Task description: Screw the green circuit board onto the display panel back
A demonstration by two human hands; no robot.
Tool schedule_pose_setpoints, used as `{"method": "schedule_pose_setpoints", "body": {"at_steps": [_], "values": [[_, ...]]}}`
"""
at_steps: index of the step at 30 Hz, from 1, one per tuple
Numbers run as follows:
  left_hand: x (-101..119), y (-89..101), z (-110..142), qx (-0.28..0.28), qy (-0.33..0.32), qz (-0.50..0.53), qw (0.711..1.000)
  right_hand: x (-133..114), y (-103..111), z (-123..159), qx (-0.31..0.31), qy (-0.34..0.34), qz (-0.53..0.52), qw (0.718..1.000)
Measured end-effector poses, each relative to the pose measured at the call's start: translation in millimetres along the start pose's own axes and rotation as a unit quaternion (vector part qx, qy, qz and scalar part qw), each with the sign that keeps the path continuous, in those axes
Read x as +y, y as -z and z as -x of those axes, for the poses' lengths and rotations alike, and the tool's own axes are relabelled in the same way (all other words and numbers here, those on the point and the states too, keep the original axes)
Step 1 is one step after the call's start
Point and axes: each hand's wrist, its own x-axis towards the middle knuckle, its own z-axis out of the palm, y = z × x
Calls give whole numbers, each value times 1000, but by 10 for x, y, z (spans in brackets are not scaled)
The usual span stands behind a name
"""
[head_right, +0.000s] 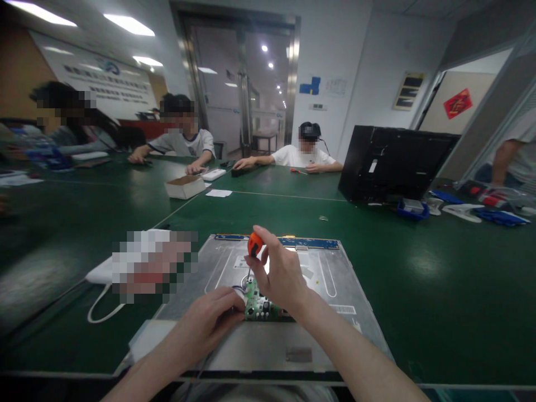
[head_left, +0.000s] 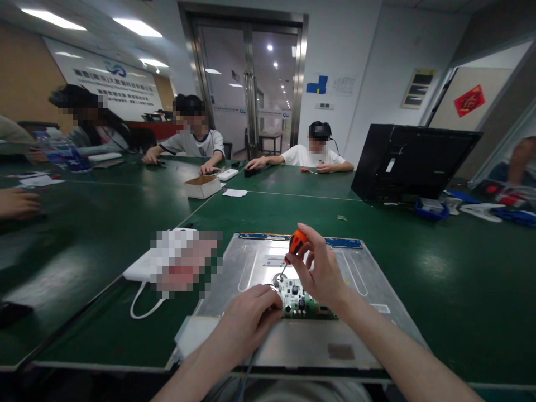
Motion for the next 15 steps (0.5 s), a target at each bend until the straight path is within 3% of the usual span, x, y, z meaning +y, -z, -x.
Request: {"method": "schedule_pose_setpoints", "body": {"at_steps": [7,15], "values": [[45,15,28,11,-20,12,1000,1,-4,-4,3,6,6,1000],[74,63,2,36,7,42,998,0,7,-6,1,7,6,1000]]}}
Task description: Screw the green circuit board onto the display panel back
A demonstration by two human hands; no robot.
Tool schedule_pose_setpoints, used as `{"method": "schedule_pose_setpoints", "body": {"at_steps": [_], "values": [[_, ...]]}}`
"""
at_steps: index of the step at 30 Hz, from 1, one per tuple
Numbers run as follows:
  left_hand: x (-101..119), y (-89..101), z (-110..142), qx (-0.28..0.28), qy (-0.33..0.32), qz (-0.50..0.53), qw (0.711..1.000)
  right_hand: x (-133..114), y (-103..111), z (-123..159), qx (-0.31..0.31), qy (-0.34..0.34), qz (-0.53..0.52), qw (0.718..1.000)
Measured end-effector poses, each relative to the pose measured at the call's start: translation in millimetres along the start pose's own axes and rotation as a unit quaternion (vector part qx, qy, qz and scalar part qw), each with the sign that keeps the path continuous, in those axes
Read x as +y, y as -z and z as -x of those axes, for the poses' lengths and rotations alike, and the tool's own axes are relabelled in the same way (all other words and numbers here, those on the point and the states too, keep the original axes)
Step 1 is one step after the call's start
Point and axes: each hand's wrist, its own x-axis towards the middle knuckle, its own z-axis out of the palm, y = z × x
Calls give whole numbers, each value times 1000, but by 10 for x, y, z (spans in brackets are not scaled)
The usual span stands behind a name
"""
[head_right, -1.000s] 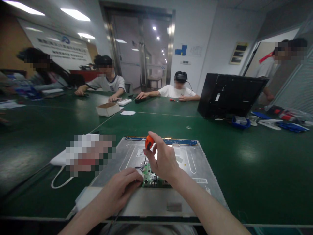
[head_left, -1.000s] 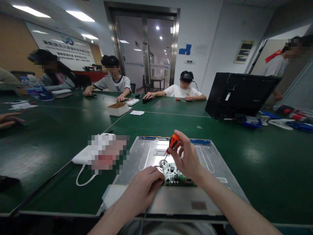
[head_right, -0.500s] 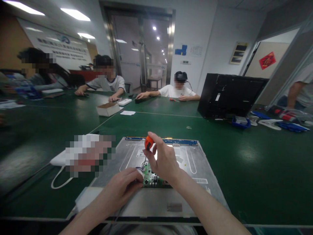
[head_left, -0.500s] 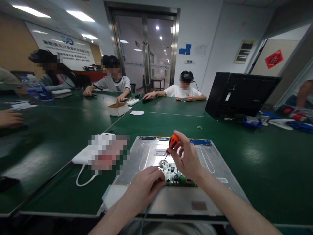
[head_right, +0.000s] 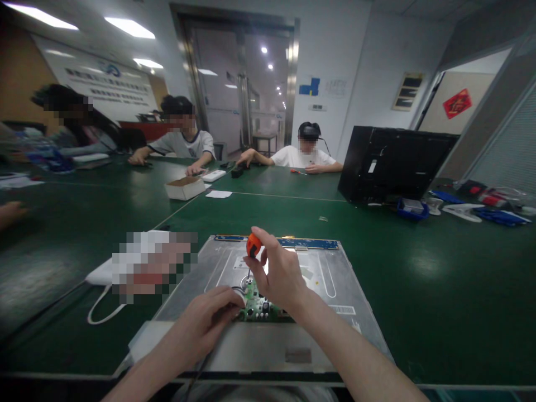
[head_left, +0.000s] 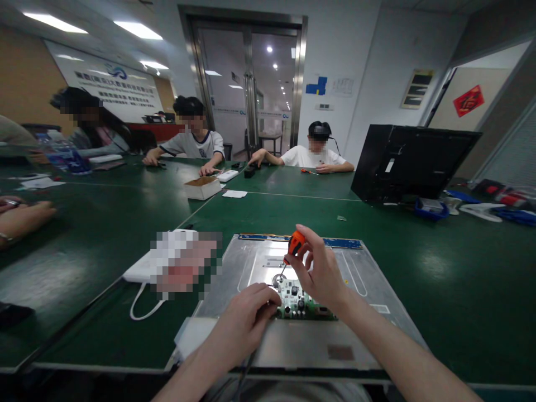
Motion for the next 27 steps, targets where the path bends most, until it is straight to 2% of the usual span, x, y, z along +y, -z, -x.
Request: {"method": "schedule_pose_setpoints", "body": {"at_steps": [9,17,27], "values": [[26,9,-2,-35,27,-12,999,-6,-2,-3,5,-20,-31,999],[44,-2,4,-29,34,-16,999,-74,43,-34,38,-36,-82,995],[54,-2,20,-17,25,-16,999,-74,72,22,8,-31,-98,995]]}}
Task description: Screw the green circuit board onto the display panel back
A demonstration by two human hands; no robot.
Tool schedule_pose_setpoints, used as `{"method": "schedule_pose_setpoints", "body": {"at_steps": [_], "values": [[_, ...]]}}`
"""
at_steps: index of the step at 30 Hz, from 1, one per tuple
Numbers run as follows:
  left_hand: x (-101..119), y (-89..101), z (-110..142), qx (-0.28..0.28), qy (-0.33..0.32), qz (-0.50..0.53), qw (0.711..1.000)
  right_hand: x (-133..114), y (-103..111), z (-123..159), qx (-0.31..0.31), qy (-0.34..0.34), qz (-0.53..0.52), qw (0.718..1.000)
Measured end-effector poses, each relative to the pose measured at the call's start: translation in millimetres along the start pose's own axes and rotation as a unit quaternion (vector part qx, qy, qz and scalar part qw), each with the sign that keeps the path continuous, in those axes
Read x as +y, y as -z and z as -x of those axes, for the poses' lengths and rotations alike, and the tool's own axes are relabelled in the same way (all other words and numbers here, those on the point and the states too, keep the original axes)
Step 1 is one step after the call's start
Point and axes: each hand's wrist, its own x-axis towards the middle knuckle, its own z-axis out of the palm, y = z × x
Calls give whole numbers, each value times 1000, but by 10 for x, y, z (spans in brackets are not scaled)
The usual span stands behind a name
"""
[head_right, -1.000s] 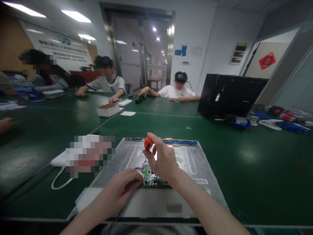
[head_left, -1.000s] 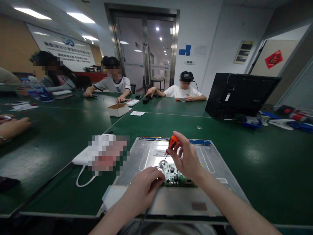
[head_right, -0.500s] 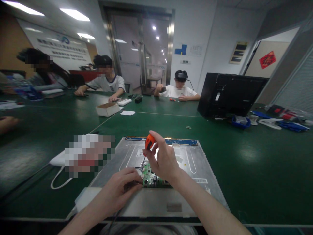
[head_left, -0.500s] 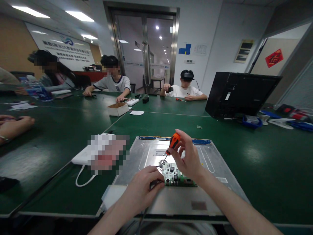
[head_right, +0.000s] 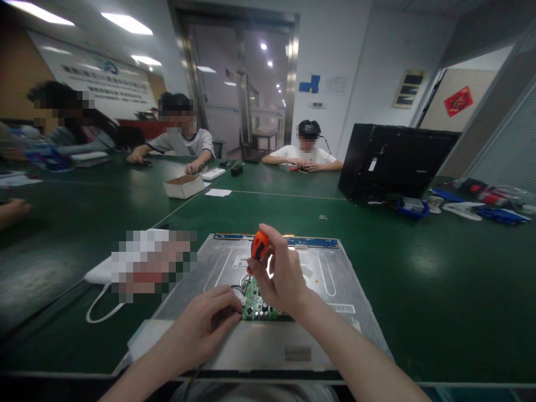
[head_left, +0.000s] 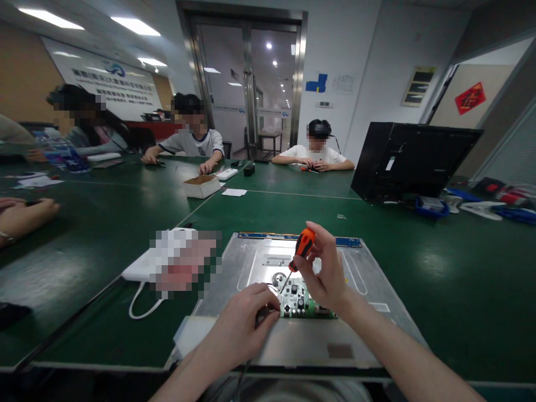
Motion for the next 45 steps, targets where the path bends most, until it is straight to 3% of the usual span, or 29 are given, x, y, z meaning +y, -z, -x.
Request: {"method": "schedule_pose_setpoints", "body": {"at_steps": [13,45], "values": [[2,13,-12,-10,12,17,1000,-115,-40,4,-47,65,-5,997],[-22,-26,2,-7,1,10,1000,-104,-70,47,-62,64,28,996]]}}
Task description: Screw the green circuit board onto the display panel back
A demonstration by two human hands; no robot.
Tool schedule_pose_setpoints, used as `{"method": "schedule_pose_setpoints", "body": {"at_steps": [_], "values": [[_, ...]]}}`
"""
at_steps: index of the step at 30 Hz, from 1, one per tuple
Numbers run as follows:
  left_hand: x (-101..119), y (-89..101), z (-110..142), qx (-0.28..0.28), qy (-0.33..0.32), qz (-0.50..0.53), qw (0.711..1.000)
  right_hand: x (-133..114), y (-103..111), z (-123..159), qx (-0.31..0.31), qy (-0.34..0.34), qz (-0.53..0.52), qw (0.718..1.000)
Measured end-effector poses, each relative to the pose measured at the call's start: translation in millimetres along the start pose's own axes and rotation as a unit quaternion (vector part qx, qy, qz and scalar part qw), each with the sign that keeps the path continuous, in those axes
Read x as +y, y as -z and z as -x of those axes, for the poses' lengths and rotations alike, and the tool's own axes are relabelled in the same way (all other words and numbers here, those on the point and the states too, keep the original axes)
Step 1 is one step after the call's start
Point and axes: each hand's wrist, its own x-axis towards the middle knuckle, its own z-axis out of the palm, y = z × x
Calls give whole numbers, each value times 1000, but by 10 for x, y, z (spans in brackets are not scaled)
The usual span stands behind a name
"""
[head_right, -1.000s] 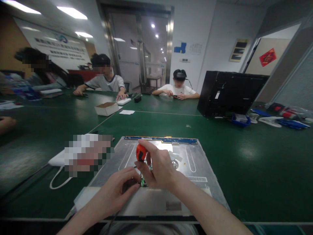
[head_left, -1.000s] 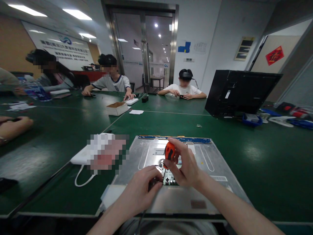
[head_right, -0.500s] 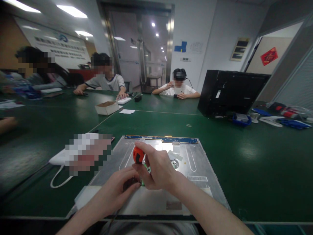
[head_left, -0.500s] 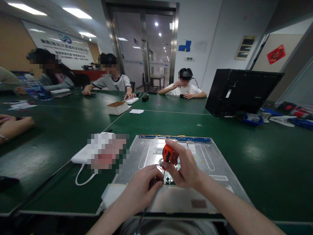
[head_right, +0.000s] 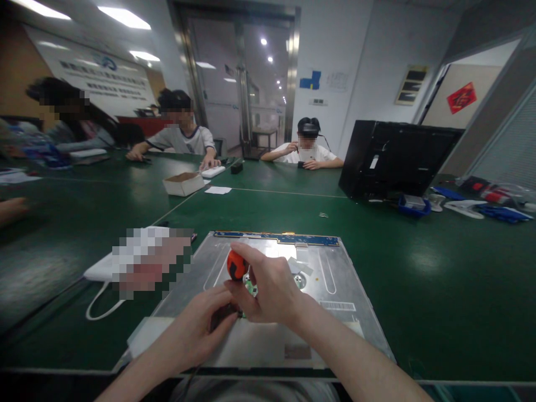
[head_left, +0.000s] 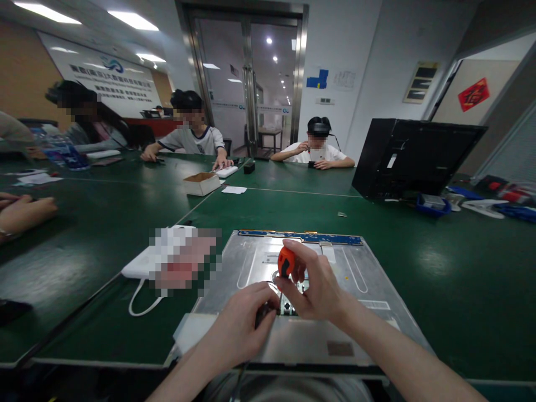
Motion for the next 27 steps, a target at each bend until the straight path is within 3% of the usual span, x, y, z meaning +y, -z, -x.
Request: {"method": "schedule_pose_setpoints", "body": {"at_steps": [11,27], "values": [[-49,-42,0,10,-39,-19,999,-6,-43,-6,36,-3,-15,999],[-17,-17,3,9,-46,-16,999,-34,-4,-53,21,33,-16,999]]}}
